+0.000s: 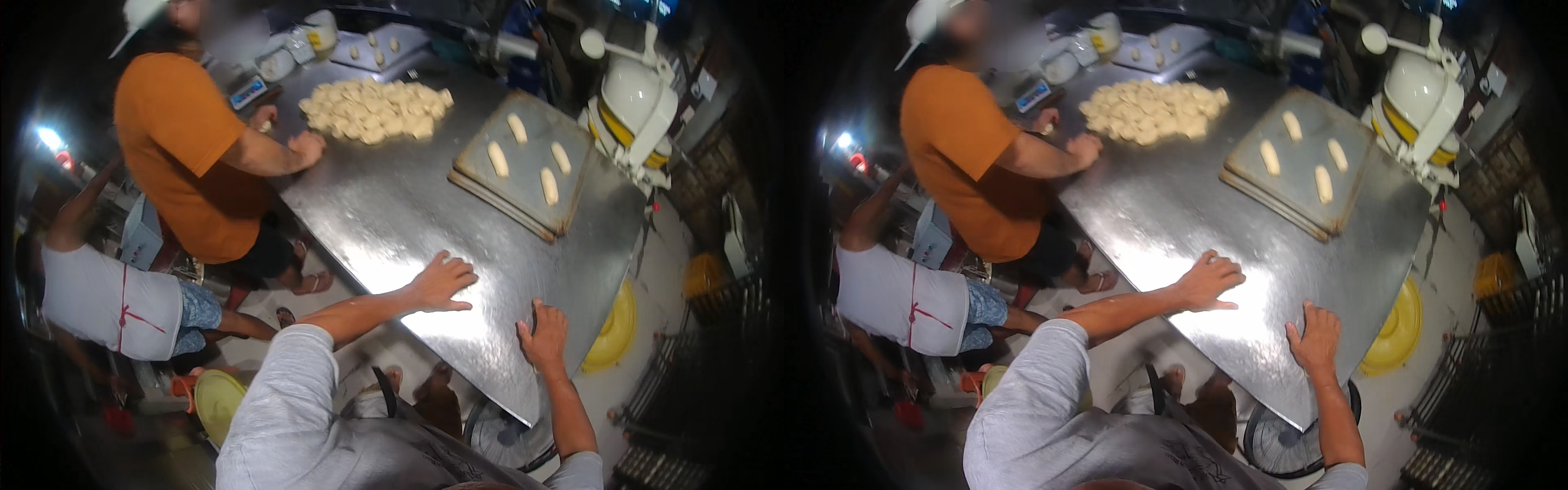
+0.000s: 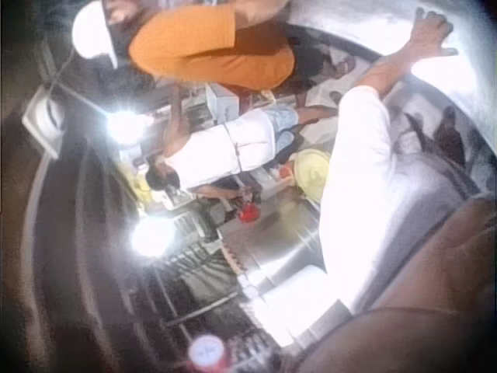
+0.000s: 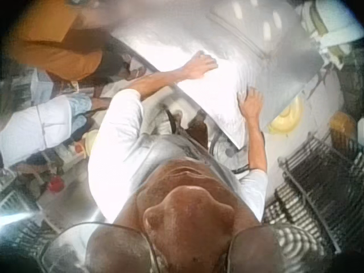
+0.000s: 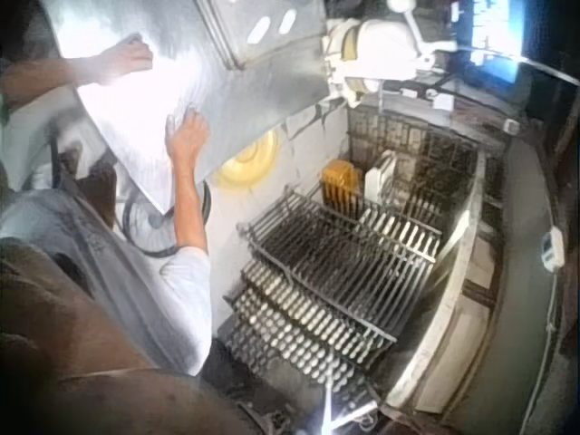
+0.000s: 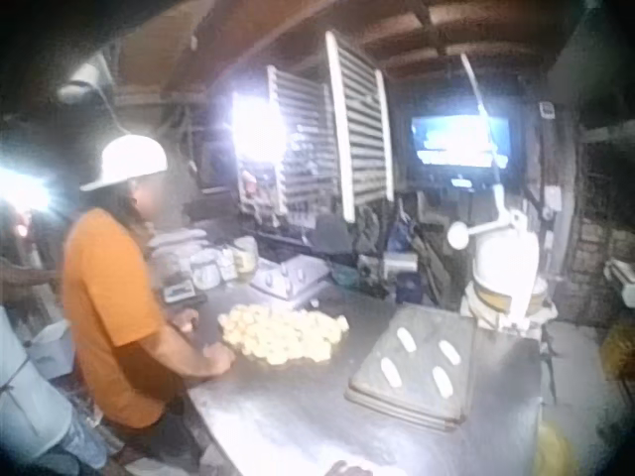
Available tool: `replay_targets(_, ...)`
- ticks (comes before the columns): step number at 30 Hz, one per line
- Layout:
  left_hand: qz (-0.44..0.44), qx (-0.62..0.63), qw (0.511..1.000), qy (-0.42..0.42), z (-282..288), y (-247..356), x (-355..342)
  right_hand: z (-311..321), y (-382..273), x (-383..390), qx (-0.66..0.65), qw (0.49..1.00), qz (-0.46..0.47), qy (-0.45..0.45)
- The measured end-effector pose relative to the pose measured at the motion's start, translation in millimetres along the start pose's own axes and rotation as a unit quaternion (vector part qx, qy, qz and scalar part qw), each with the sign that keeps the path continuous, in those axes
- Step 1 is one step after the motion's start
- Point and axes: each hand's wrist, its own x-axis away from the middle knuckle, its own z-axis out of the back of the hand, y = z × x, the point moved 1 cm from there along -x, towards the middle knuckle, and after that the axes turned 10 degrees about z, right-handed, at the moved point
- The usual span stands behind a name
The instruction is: The person shapes small pieces of dough by hand on a metal table and places them onto baking trays before carrying the trays to a storage rack.
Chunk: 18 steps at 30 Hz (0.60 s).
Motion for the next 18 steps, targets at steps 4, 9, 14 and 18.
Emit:
replay_targets(4,0.001,-0.015,1.0,-0.011,-20.1,-5.5,3.7,-27.1,8.1,22.2,0.029,0.998,0.001,0.051)
replay_targets(9,-0.005,0.005,1.0,-0.02,-5.3,9.1,14.7,-16.7,-4.1,33.9,0.014,0.999,0.013,0.028)
replay_targets(14,0.008,-0.006,1.0,0.004,-6.4,3.9,39.3,-25.5,-12.7,48.1,0.007,0.999,-0.029,0.024)
replay_targets(18,-0.003,-0.01,1.0,0.009,-14.0,5.9,47.9,-24.1,-12.2,56.6,0.044,0.999,0.003,0.01)
